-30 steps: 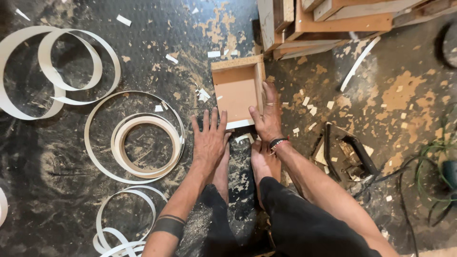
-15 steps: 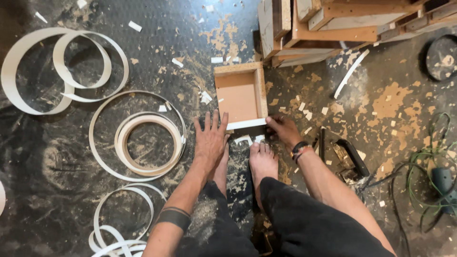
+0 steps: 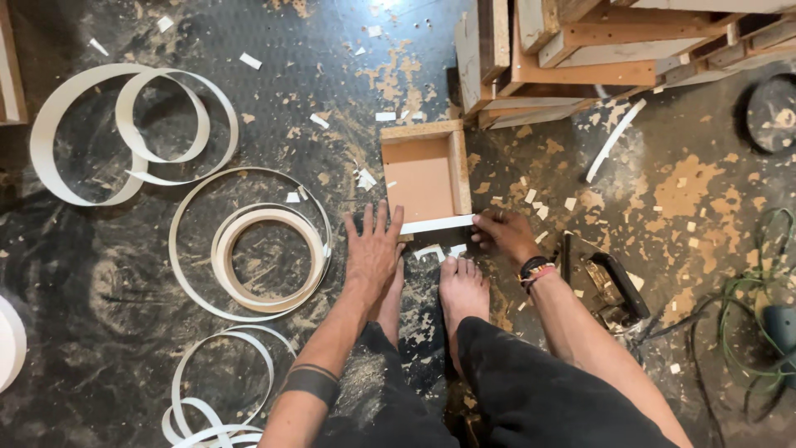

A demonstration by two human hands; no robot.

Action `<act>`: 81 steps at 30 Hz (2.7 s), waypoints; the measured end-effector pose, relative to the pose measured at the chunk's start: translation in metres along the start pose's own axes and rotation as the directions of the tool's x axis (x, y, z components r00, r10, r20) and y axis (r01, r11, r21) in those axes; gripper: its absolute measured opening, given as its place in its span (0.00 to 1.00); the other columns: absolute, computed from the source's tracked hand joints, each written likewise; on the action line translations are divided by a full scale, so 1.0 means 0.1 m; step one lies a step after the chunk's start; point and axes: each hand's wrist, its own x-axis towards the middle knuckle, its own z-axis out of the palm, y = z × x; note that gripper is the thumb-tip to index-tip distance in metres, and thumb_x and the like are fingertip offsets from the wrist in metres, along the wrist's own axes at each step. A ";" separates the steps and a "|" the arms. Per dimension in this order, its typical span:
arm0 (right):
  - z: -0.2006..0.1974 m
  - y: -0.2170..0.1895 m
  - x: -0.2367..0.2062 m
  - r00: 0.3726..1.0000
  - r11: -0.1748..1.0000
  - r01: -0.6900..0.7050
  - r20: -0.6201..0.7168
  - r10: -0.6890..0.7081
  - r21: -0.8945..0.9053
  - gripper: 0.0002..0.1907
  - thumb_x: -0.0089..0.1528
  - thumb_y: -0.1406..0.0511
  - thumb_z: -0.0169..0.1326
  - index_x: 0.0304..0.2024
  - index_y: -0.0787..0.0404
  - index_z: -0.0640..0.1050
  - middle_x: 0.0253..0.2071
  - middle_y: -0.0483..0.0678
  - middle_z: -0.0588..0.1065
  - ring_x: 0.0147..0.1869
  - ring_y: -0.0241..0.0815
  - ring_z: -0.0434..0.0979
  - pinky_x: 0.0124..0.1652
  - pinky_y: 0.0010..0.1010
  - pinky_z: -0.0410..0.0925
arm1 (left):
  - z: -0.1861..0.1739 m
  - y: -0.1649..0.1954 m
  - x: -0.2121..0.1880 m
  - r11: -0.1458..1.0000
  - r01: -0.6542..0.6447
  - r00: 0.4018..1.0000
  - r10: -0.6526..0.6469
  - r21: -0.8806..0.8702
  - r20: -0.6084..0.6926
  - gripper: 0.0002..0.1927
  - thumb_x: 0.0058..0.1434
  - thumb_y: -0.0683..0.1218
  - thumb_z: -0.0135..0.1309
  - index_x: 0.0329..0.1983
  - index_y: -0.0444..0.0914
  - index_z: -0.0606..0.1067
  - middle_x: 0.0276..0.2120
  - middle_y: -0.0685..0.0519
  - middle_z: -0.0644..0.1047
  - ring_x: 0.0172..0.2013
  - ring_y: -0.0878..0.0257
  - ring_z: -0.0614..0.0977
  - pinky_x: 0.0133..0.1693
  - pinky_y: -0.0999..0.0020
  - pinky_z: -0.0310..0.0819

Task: The person applies white edge banding to the edges of a small wooden drawer box. They use a hand iron to heat and adhere the banding, then trim the excess with a utility knife. The person works on multiple edges of the drawer box, repeating the process for each side.

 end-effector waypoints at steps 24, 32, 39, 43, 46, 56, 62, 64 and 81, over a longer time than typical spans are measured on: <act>0.05 0.06 0.04 0.995 0.984 -0.093 -0.005 0.095 0.150 0.07 0.64 0.65 0.59 0.42 0.62 0.79 0.36 0.46 0.80 0.39 0.36 0.81 0.35 0.28 0.73 | 0.01 0.04 0.03 1.000 0.011 0.999 -0.010 -0.012 0.030 0.38 0.68 0.59 0.46 0.77 0.45 0.48 0.75 0.43 0.53 0.73 0.43 0.53 0.65 0.28 0.40; 0.06 0.01 0.07 0.972 0.901 -0.235 0.119 0.205 0.364 0.04 0.66 0.64 0.56 0.39 0.56 0.76 0.35 0.42 0.76 0.38 0.35 0.78 0.35 0.30 0.72 | -0.01 0.05 0.04 0.999 0.006 0.998 -0.010 0.048 0.068 0.38 0.69 0.60 0.42 0.77 0.44 0.45 0.75 0.42 0.51 0.73 0.42 0.51 0.65 0.28 0.39; 0.13 0.01 -0.02 0.992 0.957 -0.088 -0.064 0.110 0.277 0.06 0.66 0.65 0.57 0.44 0.59 0.77 0.37 0.44 0.78 0.38 0.35 0.79 0.32 0.28 0.70 | -0.03 0.09 0.04 0.999 0.012 0.990 -0.017 0.039 0.139 0.39 0.70 0.60 0.41 0.78 0.44 0.43 0.76 0.43 0.48 0.74 0.44 0.50 0.66 0.30 0.39; 0.17 -0.04 -0.07 0.995 0.991 0.036 -0.099 -0.024 0.127 0.10 0.63 0.67 0.59 0.47 0.60 0.80 0.39 0.45 0.81 0.37 0.35 0.80 0.31 0.27 0.70 | 0.04 0.07 0.01 0.998 0.021 0.999 -0.023 0.062 0.035 0.39 0.68 0.56 0.45 0.78 0.45 0.47 0.76 0.44 0.51 0.74 0.45 0.52 0.66 0.30 0.41; 0.12 -0.11 -0.10 0.983 0.986 0.163 -0.079 -0.164 -0.029 0.08 0.64 0.65 0.58 0.44 0.62 0.81 0.36 0.48 0.81 0.37 0.37 0.83 0.33 0.28 0.75 | 0.07 0.09 0.01 1.000 0.024 0.997 -0.023 0.003 -0.069 0.39 0.65 0.53 0.51 0.78 0.46 0.52 0.75 0.46 0.56 0.74 0.47 0.55 0.66 0.32 0.44; 0.20 -0.06 -0.09 0.988 0.917 -0.121 -0.041 0.147 0.380 0.10 0.66 0.64 0.55 0.48 0.61 0.78 0.36 0.47 0.77 0.35 0.37 0.76 0.31 0.29 0.67 | -0.01 0.13 0.08 1.000 0.008 1.000 -0.008 0.016 -0.030 0.42 0.63 0.59 0.51 0.76 0.43 0.51 0.73 0.44 0.55 0.71 0.44 0.56 0.64 0.30 0.45; 0.15 -0.07 -0.12 0.887 0.814 0.230 -0.230 -0.401 -0.534 0.11 0.62 0.63 0.54 0.47 0.53 0.80 0.43 0.53 0.81 0.43 0.53 0.80 0.43 0.43 0.73 | -0.05 0.07 0.07 0.999 -0.023 0.986 0.019 -0.022 -0.168 0.37 0.64 0.58 0.51 0.73 0.43 0.56 0.69 0.43 0.62 0.68 0.43 0.60 0.62 0.31 0.49; 0.14 -0.22 -0.06 0.797 0.661 0.320 -0.185 -0.576 -0.679 0.12 0.63 0.59 0.53 0.45 0.54 0.82 0.45 0.56 0.81 0.47 0.58 0.80 0.46 0.47 0.72 | -0.09 0.02 0.08 0.985 -0.086 0.979 0.056 -0.147 -0.198 0.31 0.65 0.56 0.52 0.67 0.41 0.63 0.62 0.45 0.70 0.65 0.48 0.67 0.63 0.33 0.52; 0.28 -0.06 -0.52 0.886 0.718 0.405 0.048 -0.461 -0.567 0.15 0.59 0.64 0.57 0.48 0.58 0.77 0.46 0.52 0.77 0.50 0.52 0.79 0.48 0.40 0.71 | -0.25 -0.14 0.26 0.404 0.066 0.924 -0.370 -0.912 -0.097 0.29 0.64 0.46 0.51 0.68 0.38 0.62 0.54 0.45 0.80 0.52 0.52 0.83 0.53 0.56 0.75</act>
